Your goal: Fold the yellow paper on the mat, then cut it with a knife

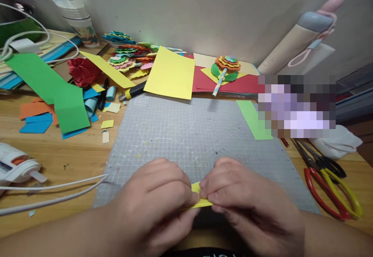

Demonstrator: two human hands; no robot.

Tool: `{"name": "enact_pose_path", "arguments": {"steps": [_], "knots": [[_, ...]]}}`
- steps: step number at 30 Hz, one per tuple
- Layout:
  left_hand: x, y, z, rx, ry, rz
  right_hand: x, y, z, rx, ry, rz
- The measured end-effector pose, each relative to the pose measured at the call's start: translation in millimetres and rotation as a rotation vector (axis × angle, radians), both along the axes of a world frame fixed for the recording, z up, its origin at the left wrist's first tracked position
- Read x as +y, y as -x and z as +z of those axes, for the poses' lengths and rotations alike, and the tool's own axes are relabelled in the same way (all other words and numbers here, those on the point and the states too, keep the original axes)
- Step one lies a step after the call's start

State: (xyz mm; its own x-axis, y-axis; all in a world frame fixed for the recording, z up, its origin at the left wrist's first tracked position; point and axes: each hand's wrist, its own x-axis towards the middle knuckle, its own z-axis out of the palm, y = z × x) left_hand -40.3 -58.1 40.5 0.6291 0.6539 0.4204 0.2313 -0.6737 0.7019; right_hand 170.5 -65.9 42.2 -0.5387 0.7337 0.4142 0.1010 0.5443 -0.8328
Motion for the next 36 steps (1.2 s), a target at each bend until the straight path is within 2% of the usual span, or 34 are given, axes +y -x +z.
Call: {"name": "enact_pose_path", "arguments": {"steps": [3,5,7,9,12,13,15,18,22,26,31,36], "knots": [[2,0,4.7,-0.073,0.044,0.026,0,2,-0.7,0.049,0.062,-0.042],[4,0,7.5,-0.116,0.074,0.015,1,2,1.1,0.056,0.116,-0.015],[5,0,8.5,-0.152,0.171,-0.006,2,1,3.5,0.054,0.232,0.041],[5,-1,7.3,-0.156,0.372,-0.006,2,-1,5.1,0.029,0.442,0.097],[6,-3,3.3,-0.127,0.77,0.026,3,-2,4.9,-0.004,0.809,0.191],[6,-4,2.1,-0.129,0.89,0.028,4,-2,4.4,0.001,0.898,0.223],[6,-5,0.4,-0.164,1.077,0.004,5,-1,3.9,-0.003,0.982,0.269],[4,-6,-0.7,-0.186,1.221,-0.027,8,0,3.7,-0.076,0.961,0.307],[4,-7,-2.3,-0.173,1.269,-0.019,6,2,-0.7,-0.14,0.915,0.302],[8,-7,-3.4,-0.205,1.325,0.001,0,4,-11.5,-0.062,0.839,0.218],[10,-9,-0.5,-0.177,1.397,0.027,0,3,-18.2,0.048,0.955,0.243],[7,-14,-0.4,-0.143,1.424,-0.001,1,3,-20.7,0.039,0.829,0.241]]}}
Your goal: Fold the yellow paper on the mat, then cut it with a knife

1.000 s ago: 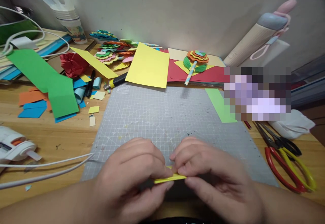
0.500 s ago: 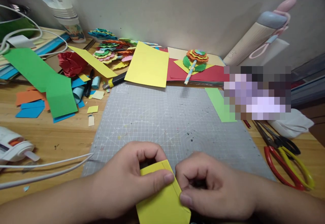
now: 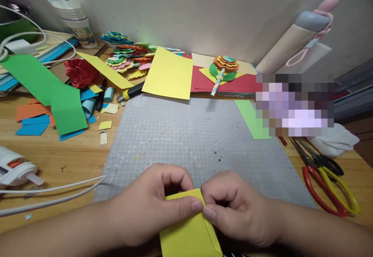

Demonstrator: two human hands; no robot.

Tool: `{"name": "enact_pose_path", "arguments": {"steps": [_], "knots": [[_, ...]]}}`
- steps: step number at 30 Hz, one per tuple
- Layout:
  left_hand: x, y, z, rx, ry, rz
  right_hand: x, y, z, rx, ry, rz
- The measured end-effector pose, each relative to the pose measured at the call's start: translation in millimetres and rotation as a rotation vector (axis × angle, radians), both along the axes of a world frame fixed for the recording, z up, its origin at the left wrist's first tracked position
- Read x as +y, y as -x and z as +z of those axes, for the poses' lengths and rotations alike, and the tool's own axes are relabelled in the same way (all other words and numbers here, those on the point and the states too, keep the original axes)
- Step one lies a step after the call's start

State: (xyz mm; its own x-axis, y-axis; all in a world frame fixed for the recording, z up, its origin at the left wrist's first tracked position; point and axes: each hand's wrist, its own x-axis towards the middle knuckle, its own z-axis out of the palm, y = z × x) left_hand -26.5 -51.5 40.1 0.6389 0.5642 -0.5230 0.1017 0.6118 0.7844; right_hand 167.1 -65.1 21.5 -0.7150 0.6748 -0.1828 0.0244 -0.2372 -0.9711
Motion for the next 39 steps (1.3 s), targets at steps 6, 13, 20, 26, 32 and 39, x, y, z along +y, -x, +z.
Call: {"name": "enact_pose_path", "arguments": {"steps": [6,13,20,26,32,39], "knots": [[-1,3,-4.8,-0.062,-0.036,-0.031,0,2,-0.4,0.053,-0.023,-0.033],[-2,3,-6.2,0.037,-0.06,-0.105,3,3,-2.8,0.098,0.118,0.003],[1,1,-5.0,0.078,-0.118,-0.044,3,2,-3.9,0.011,0.008,-0.106],[14,9,-11.6,0.035,-0.256,0.298,9,0,1.0,-0.107,-0.145,-0.172],[8,10,-8.4,0.155,-0.529,0.144,12,0,-0.8,-0.173,-0.323,-0.531],[2,8,-1.7,0.143,-0.724,-0.106,7,0,2.4,-0.101,-0.309,-0.274]]}}
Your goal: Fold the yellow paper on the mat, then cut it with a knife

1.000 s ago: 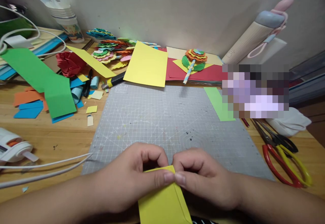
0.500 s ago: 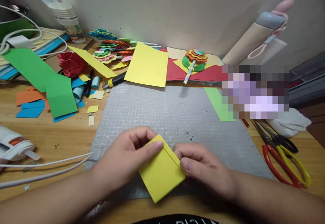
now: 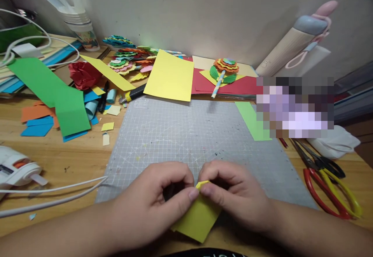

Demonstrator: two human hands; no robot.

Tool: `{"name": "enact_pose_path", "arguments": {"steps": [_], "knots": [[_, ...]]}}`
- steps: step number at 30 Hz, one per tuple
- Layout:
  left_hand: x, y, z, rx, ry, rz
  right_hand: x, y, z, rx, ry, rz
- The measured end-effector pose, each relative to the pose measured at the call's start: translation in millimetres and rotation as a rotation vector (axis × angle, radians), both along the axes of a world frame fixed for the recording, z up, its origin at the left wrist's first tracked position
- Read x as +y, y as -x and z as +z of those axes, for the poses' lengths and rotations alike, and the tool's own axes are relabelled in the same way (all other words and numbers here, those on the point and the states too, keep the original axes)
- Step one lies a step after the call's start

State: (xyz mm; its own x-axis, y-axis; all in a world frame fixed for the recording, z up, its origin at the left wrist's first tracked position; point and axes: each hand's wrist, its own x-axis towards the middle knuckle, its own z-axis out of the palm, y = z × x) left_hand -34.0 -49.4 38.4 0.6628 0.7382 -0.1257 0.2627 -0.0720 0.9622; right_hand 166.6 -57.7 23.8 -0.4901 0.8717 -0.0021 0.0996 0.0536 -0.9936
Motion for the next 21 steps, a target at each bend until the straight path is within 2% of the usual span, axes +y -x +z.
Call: {"name": "enact_pose_path", "arguments": {"steps": [3,6,8,16,21], "knots": [[1.7,1.2,1.4,-0.005,-0.117,-0.026,0.4,0.6,0.1,0.03,0.054,0.053],[2.7,3.9,2.3,-0.022,-0.192,0.027,1.4,-1.4,-0.8,0.016,0.051,0.071],[3.1,5.4,2.5,-0.031,-0.168,0.036,1.8,-2.9,-1.3,-0.006,0.029,0.083],[3.6,3.4,0.4,-0.025,0.014,-0.068,0.1,-1.7,2.5,-0.036,0.014,0.159],[3.3,3.1,1.1,-0.047,-0.013,-0.083,-2.4,-0.6,2.5,-0.017,0.045,0.156]]}}
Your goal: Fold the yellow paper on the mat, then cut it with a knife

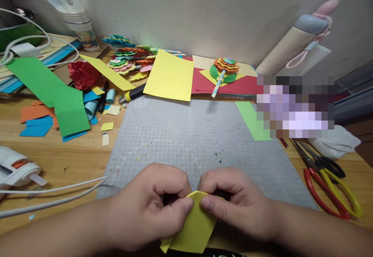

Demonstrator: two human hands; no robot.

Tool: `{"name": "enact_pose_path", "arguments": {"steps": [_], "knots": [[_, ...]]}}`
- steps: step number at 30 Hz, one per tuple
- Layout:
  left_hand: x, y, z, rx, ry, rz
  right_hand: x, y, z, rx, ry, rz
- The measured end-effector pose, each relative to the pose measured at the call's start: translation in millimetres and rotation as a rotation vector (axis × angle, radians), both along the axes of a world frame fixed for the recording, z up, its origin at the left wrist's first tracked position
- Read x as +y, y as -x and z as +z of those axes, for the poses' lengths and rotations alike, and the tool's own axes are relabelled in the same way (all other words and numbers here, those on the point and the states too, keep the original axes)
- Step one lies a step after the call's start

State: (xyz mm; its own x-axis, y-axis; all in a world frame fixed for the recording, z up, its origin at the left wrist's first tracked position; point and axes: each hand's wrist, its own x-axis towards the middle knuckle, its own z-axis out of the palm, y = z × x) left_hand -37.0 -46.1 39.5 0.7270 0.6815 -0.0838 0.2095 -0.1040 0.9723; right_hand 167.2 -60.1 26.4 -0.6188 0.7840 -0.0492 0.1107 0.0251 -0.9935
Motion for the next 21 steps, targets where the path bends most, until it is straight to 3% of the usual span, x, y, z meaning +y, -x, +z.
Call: {"name": "enact_pose_path", "arguments": {"steps": [5,9,15,18,21], "knots": [[1,0,1.8,0.002,-0.031,0.045,1,-2,-1.4,0.017,0.06,-0.002],[3,0,0.7,0.01,0.061,0.083,1,-4,-2.3,-0.014,0.084,0.002],[10,3,-3.6,-0.051,0.143,0.313,4,-2,-2.8,-0.017,0.051,-0.285],[15,5,-4.7,-0.065,0.246,0.445,5,-2,-3.0,-0.045,0.08,-0.128],[17,5,-3.8,-0.039,0.466,0.395,3,-2,-4.0,0.057,0.208,-0.023]]}}
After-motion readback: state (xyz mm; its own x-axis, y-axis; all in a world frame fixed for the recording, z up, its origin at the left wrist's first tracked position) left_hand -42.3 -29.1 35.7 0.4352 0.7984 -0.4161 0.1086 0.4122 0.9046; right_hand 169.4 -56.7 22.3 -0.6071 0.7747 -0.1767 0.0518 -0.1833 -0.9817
